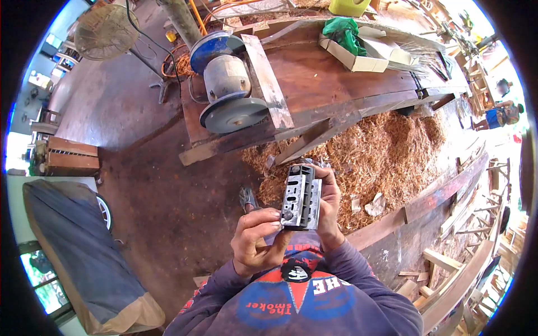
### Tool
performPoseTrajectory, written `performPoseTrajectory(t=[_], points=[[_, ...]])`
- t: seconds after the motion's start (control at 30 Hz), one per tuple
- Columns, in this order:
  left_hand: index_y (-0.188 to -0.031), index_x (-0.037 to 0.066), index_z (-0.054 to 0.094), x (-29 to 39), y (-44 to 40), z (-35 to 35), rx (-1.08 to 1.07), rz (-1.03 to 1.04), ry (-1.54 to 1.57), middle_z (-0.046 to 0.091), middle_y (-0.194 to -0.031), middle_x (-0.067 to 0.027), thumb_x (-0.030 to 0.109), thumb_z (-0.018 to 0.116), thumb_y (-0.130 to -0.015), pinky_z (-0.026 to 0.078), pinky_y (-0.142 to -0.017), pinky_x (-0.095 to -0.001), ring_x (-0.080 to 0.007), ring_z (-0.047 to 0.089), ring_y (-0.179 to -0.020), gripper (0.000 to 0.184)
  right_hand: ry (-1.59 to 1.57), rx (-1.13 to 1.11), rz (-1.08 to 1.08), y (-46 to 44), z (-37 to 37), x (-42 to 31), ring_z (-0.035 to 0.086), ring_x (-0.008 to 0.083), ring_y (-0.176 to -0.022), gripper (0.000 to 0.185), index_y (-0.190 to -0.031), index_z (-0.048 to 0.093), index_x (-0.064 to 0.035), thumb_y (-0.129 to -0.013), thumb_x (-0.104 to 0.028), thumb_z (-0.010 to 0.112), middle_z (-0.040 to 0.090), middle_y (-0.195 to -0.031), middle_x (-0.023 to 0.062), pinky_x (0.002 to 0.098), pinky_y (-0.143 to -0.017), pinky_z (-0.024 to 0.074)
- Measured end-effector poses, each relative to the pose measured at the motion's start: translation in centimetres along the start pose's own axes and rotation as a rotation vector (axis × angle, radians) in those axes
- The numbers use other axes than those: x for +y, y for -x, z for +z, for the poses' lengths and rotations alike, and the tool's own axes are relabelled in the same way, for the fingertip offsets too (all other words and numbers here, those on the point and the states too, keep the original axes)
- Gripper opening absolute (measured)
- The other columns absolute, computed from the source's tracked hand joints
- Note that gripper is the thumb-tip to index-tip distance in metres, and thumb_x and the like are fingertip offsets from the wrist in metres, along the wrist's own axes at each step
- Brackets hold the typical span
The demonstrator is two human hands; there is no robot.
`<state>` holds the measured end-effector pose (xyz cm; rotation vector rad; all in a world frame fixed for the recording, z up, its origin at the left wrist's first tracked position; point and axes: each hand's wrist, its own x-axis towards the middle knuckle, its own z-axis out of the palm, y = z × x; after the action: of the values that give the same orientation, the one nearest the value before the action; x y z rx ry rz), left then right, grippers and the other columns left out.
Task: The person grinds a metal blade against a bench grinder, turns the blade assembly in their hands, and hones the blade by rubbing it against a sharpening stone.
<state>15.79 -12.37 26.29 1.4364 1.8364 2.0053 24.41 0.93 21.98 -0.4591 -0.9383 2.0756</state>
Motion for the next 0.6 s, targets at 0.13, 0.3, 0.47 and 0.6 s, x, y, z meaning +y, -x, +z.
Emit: performPoseTrajectory(t=[0.13,0.3,0.47,0.6], points=[[-0.101,0.002,0.055,0.12,0.01,0.04,0.0,0.001,-0.006,0.06,-0.107,-0.0186,-0.006,0.086,-0.07,0.058,-0.081,-0.0338,-0.0233,0.066,-0.096,0.045,0.016,-0.017,0.005,0.02,-0.11,0.02,0.062,0.02,-0.115,0.03,-0.122,0.052,0.0008,-0.095,-0.002,0.065,0.06,-0.129,0.0159,0.0357,-0.098,0.0532],[-0.103,0.002,0.055,0.31,0.22,0.0,0.009,-0.018,-0.016,0.059,-0.109,-0.0194,-0.006,0.087,-0.07,0.057,-0.081,-0.0339,-0.0236,0.064,-0.098,0.046,-0.041,-0.033,0.01,-0.06,0.26,-0.12,0.065,0.0181,-0.109,0.029,-0.123,0.052,0.0008,-0.096,-0.002,0.064,0.064,-0.123,0.0134,0.0335,-0.096,0.0532],[-0.108,0.0,0.055,0.35,-0.09,0.0,0.026,-0.06,-0.028,0.057,-0.115,-0.0216,-0.008,0.085,-0.071,0.057,-0.084,-0.0306,-0.0227,0.063,-0.101,0.048,-0.005,-0.007,0.022,0.04,0.44,0.15,0.065,0.0173,-0.107,0.029,-0.123,0.053,0.0006,-0.097,-0.003,0.064,0.065,-0.12,0.0127,0.0326,-0.093,0.0545],[-0.11,-0.001,0.054,0.46,-0.64,0.14,0.003,-0.077,-0.03,0.055,-0.116,-0.0212,-0.01,0.084,-0.072,0.058,-0.084,-0.0308,-0.022,0.063,-0.101,0.049,-0.035,-0.001,0.04,0.02,0.43,0.29,0.066,0.0175,-0.107,0.033,-0.123,0.052,0.0008,-0.096,-0.008,0.068,0.066,-0.119,0.0134,0.0322,-0.092,0.0551]])
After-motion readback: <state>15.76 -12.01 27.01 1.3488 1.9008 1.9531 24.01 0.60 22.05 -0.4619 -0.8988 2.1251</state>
